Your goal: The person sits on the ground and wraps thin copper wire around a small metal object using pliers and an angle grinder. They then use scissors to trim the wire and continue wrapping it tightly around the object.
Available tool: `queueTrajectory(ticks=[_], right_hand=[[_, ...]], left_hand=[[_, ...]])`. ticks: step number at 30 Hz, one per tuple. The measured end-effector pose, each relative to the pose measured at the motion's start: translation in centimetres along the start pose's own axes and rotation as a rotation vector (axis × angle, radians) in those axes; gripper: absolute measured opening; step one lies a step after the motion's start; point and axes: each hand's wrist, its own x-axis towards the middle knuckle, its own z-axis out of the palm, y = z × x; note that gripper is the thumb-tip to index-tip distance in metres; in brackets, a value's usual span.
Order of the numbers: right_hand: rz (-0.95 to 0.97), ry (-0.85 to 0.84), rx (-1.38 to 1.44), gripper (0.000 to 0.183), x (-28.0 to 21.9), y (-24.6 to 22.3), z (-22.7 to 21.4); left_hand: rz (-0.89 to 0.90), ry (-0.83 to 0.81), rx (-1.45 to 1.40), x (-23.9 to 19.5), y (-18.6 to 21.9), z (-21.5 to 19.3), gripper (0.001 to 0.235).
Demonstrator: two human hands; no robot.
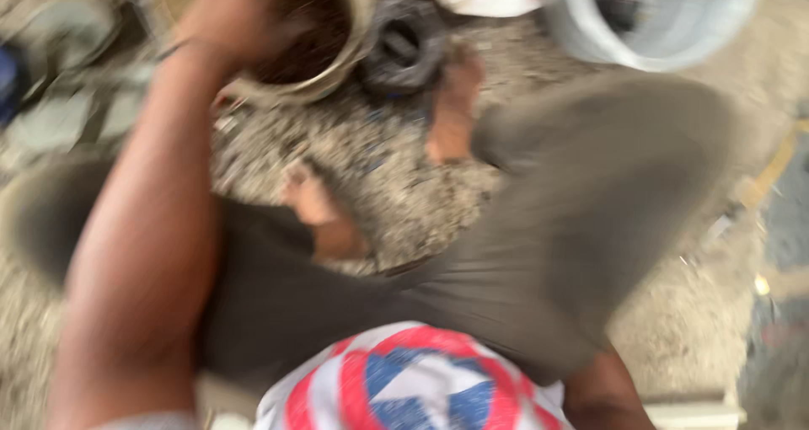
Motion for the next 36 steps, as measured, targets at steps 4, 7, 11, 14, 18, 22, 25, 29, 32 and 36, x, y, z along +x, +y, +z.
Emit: queueTrajectory(ticks=[4,7,11,14,18,22,25,29,32,36], right_hand=[[-0.188,0.270,0.095,0.048,4.8,-6.5,-2.3],[-0.496,0.566,-0.014,0.050,10.2,-12.2,-5.3],[-0.721,0.758,-0.360,0.059,15.8,-17.2,-7.8],[-0.774,0.658,-0.476,0.053,18.9,-18.7,-8.7],[-0.697,0.439,-0.450,0.026,19.8,-18.9,-8.5],[-0.708,0.337,-0.315,0.028,17.2,-18.5,-8.3],[-0.687,0.203,-0.174,0.029,15.9,-18.3,-8.8],[-0.304,0.024,0.025,0.027,18.7,-18.2,-10.4],[-0.323,-0.039,0.022,0.025,23.2,-18.1,-11.1],[-0.449,-0.066,-0.175,0.035,29.3,-16.2,-9.5]], left_hand=[[-0.321,-0.009,0.040,-3.4,-2.5,-0.8,0.052],[-0.376,0.099,-0.022,-3.6,-3.9,-0.2,0.032],[-0.297,0.167,0.014,-2.3,-2.9,-0.1,0.016],[-0.282,0.169,0.039,-2.0,-2.4,0.3,0.017],[-0.393,0.133,0.000,-1.3,-2.8,0.9,0.015],[-0.338,0.140,0.052,-0.3,-2.7,1.2,0.015],[-0.340,0.166,0.086,0.2,-2.4,1.0,0.014],[-0.314,0.147,0.115,1.1,-2.4,1.4,0.010],[-0.248,0.169,0.116,1.5,-2.2,1.7,0.011],[-0.232,0.189,0.071,1.8,-1.4,1.6,0.013]])
